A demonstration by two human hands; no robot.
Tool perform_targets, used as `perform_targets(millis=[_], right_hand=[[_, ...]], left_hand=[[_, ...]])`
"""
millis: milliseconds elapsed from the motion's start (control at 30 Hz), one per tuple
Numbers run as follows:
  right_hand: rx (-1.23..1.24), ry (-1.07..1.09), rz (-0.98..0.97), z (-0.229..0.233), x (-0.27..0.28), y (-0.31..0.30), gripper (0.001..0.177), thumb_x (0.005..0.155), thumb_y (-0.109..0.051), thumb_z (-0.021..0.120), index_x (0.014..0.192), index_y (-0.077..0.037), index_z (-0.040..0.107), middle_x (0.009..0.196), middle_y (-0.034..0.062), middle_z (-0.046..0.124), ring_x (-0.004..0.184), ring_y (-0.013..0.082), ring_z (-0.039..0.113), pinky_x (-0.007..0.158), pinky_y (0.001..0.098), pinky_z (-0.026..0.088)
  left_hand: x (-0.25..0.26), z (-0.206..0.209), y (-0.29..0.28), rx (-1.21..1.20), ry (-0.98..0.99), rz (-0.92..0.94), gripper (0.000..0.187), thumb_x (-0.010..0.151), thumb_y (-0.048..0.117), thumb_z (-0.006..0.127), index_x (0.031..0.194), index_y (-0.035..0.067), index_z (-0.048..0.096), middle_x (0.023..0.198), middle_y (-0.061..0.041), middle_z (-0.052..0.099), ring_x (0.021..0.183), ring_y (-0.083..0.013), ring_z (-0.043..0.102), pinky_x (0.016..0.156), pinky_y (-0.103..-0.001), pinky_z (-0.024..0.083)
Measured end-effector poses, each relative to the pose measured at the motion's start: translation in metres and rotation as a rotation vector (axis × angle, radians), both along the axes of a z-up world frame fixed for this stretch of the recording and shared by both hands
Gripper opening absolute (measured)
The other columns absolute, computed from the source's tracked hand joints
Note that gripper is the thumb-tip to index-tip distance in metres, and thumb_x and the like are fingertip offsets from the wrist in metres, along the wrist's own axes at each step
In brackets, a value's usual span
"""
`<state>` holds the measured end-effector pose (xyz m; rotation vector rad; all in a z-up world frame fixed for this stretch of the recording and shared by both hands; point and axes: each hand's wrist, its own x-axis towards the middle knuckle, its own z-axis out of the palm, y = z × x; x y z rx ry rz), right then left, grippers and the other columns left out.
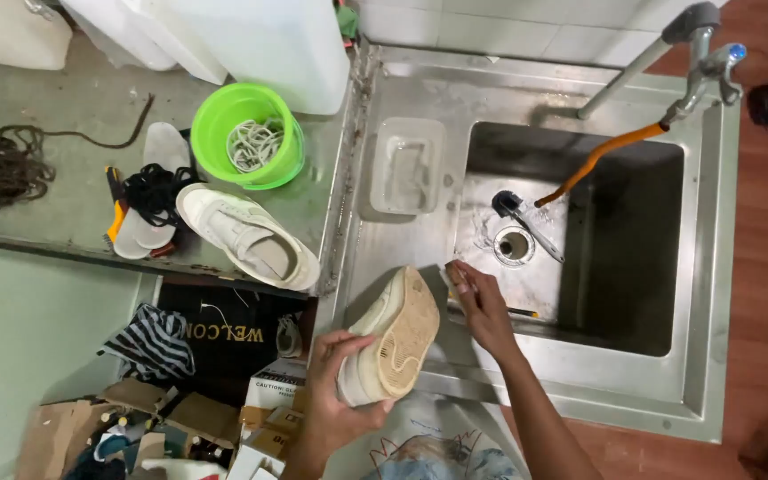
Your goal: The person removes the laces from a white sneaker and places them in a green bucket. They then scrub the shoe's sole with a sponge under running water in a stainless steel sink. Another person briefly appears to rinse the bucket.
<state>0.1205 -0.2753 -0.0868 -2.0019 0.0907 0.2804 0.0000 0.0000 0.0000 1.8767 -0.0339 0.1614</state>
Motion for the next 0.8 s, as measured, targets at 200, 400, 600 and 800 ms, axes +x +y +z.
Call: perform_targets(millis=[200,400,600,800], right_hand=[[0.036,0.018,-0.032,-0.057,-0.038,0.01,0.048,0.109,-0.041,0.054,0.154,-0.026,0.062,0.125,0.0087,0.066,0.121,0.0236,0.064,0.109,0.0346,0.045],[0.076,0.016,-0.051,-0.049,-0.048,0.032,0.048,0.107,-0.041,0.057,0.151,-0.023,0.064,0.121,0.0103,0.061,0.122,0.0277,0.065,0.107,0.0406,0.051],[0.242,-0.229,0.017,-0.014,-0.06,0.044,0.046,0.108,-0.025,0.058,0.148,-0.003,0.058,0.131,0.0169,0.051,0.13,0.0324,0.057,0.119,0.0488,0.05],[0.116,-0.005,0.046,-0.067,-0.025,0.034,0.053,0.111,-0.043,0.05,0.163,-0.03,0.051,0.122,0.0103,0.049,0.122,0.0258,0.061,0.105,0.039,0.053]], left_hand=[[0.013,0.035,-0.031,0.81,-0.035,0.16,0.087,0.076,0.057,0.072,0.153,0.024,0.051,0.156,-0.018,0.052,0.117,-0.0261,0.068,0.106,-0.067,0.046],[0.027,0.041,-0.045,0.942,-0.144,0.205,0.115,0.053,0.086,0.088,0.135,0.009,0.062,0.136,-0.008,0.068,0.131,-0.033,0.064,0.111,-0.054,0.051],[0.035,0.061,-0.052,0.785,0.093,0.254,0.093,0.051,0.049,0.104,0.129,0.012,0.069,0.123,-0.005,0.074,0.125,-0.0329,0.069,0.122,-0.055,0.043],[0.02,0.059,-0.068,0.745,0.391,0.423,0.103,0.044,0.048,0.105,0.135,0.021,0.064,0.139,0.0,0.072,0.13,-0.0274,0.064,0.109,-0.046,0.05]])
